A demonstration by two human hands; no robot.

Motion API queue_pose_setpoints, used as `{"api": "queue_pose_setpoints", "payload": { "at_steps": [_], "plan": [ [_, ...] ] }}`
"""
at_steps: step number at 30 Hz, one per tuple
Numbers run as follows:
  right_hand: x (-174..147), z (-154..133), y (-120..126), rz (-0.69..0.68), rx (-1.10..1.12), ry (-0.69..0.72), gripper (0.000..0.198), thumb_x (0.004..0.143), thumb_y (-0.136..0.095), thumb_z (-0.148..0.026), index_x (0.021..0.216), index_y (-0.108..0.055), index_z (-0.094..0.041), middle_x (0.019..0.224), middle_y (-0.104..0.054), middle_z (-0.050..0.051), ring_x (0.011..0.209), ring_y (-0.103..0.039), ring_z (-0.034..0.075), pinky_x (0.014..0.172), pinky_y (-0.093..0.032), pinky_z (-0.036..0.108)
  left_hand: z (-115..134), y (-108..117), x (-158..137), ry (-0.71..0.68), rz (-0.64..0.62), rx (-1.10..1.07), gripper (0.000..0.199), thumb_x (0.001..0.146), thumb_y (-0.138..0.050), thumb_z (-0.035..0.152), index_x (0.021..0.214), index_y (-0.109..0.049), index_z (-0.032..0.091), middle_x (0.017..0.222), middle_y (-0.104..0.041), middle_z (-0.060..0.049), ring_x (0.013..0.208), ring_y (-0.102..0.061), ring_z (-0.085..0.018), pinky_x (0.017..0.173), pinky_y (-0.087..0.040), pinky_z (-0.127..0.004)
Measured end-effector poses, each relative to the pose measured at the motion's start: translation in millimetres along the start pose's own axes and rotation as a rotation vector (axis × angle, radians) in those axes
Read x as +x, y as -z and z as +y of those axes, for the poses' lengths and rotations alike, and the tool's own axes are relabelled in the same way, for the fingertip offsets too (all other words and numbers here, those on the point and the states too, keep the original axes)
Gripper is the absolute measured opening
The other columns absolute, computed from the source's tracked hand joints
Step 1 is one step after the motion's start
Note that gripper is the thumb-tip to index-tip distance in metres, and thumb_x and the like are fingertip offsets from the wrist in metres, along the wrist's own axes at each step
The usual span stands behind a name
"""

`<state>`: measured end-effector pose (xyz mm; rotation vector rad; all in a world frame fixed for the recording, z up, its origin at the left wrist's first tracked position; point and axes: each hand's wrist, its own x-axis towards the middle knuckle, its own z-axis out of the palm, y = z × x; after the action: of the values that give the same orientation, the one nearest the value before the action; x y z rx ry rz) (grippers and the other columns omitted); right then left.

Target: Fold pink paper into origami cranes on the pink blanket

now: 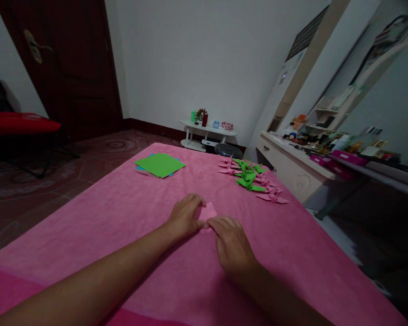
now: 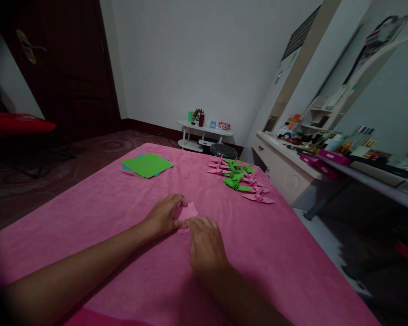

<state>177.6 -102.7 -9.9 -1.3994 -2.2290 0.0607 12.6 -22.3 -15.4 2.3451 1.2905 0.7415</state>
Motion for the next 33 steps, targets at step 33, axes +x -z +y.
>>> {"api": "queue_pose_setpoints", "payload": {
  "at_steps": [33],
  "plan": [
    [17.8,1.7,4.7,-0.178,-0.182,-0.133,0.052,0.077,-0.050,-0.023,0.127,-0.050,-0.011,0.132,-0.050,0.015,0.126,-0.040,0.027,0.110,-0.011,0.048,-10.8,16.0,3.5,-0.137,-0.188,-0.021,0.083,0.046,-0.079,0.049,0.118,-0.050,0.021,0.127,-0.048,-0.011,0.114,-0.045,-0.029,0.095,-0.036,-0.039]
  ]
}}
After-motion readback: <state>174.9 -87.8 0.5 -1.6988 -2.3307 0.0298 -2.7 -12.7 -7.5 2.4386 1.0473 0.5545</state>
